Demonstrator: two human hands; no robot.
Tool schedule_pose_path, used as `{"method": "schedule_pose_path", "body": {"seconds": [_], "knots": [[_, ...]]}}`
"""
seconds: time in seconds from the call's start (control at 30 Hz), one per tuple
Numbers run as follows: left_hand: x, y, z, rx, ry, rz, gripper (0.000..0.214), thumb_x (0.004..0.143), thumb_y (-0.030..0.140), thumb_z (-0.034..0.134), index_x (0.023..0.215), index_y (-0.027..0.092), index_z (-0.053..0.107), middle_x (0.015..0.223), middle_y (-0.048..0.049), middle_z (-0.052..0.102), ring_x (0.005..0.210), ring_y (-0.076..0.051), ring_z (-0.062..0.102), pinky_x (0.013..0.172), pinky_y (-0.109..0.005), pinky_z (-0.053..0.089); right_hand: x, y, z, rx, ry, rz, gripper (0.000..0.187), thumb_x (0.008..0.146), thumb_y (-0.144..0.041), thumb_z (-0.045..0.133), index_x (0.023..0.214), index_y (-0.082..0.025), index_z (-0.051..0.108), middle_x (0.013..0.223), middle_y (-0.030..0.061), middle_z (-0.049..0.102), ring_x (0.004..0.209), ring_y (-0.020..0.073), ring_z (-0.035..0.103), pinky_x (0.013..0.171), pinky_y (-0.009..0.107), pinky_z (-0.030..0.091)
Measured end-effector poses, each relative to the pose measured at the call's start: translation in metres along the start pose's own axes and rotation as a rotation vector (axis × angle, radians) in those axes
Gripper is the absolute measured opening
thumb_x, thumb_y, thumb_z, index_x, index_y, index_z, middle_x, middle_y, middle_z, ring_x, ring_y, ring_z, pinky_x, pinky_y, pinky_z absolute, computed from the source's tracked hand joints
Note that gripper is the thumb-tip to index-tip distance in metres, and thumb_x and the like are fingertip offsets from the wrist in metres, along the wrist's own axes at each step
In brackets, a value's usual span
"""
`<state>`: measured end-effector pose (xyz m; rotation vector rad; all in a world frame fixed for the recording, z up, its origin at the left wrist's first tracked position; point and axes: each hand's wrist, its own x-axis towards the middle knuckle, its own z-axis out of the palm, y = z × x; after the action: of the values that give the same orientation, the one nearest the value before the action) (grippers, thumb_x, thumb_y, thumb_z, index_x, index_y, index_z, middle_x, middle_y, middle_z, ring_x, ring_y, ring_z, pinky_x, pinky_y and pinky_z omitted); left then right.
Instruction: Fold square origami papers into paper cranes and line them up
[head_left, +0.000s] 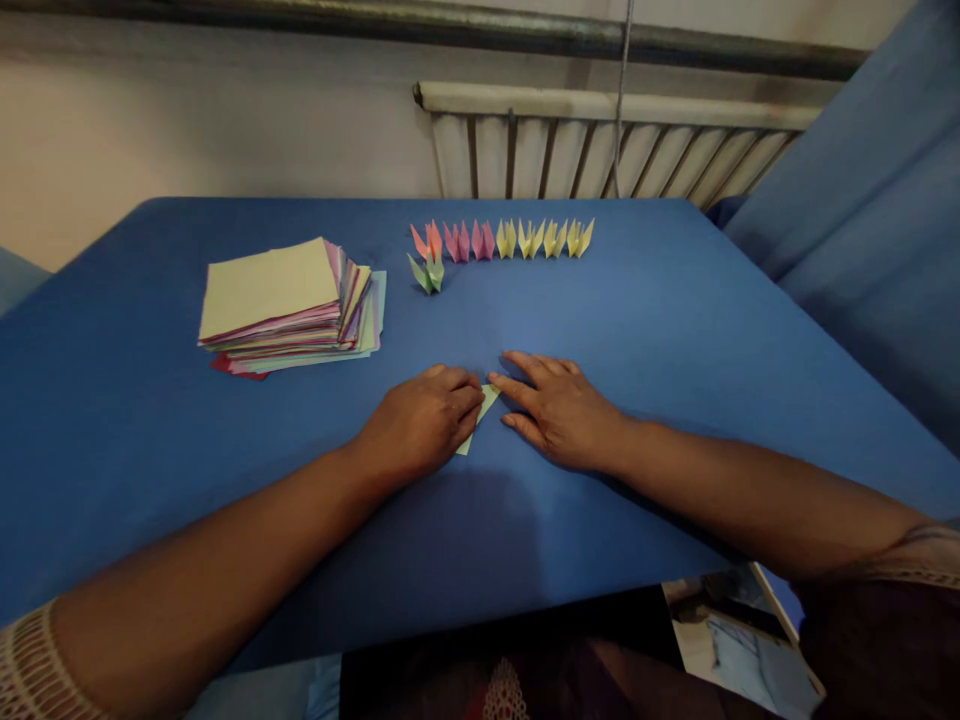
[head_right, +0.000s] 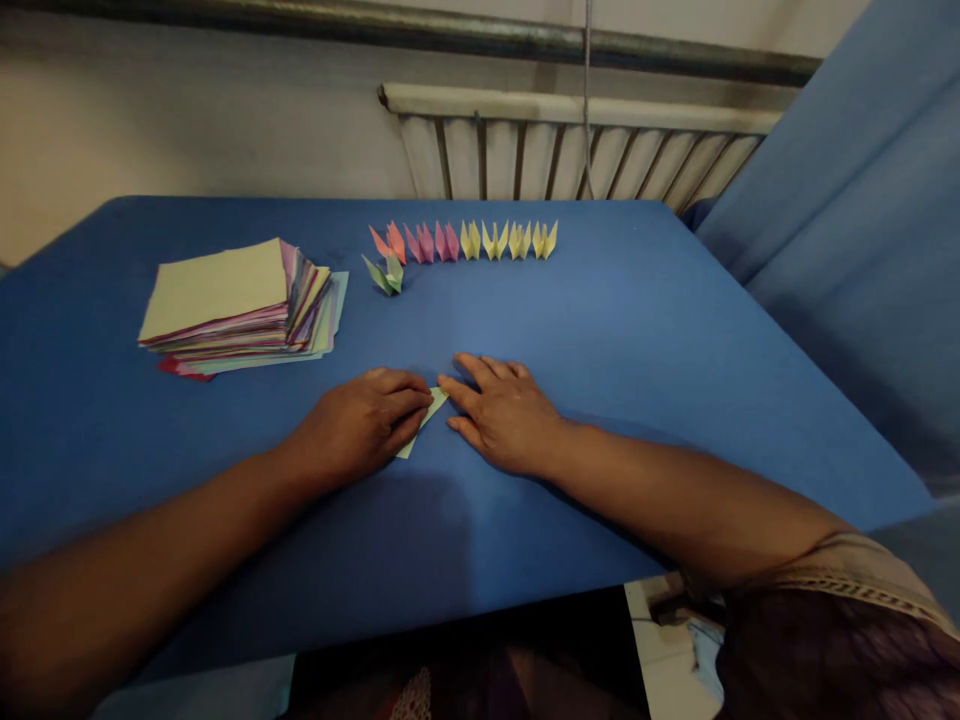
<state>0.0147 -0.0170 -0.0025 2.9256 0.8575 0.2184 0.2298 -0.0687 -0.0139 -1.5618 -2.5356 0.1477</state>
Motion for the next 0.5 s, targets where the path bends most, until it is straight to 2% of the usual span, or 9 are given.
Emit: {"method": "schedule_pose_path", "body": {"seconds": [0.23,0.5], "knots": [[-0.0001,0.0006,-0.0015,0.002,-0.012,-0.002,0.029,0.099,0.028,0.044,0.104,0.016,0.069,0.104,-0.0078,0.068,0.092,-0.021,0.059,0.08,-0.034,0.049,-0.0007,-0.0048,-0.0077,-0.037,-0.032,0.003,0.048,0.098,-0.039,0.043,0.136,-0.012,0.056,0.148,0.0141,0.048,0.131,0.031,0.046,0.106,0.048,0.04],[-0.0008,-0.0003,-0.0019,-0.01,0.004,-0.002,0.026,0.097,0.027,0.046,0.102,0.016,0.07,0.105,-0.0079,0.068,0.091,-0.021,0.06,0.08,-0.035,0.05,0.0003,0.001,-0.0053,-0.03,0.018,0.074,0.042,0.097,-0.035,0.044,0.127,-0.011,0.062,0.139,0.0153,0.056,0.123,0.0302,0.054,0.101,0.046,0.044]]}}
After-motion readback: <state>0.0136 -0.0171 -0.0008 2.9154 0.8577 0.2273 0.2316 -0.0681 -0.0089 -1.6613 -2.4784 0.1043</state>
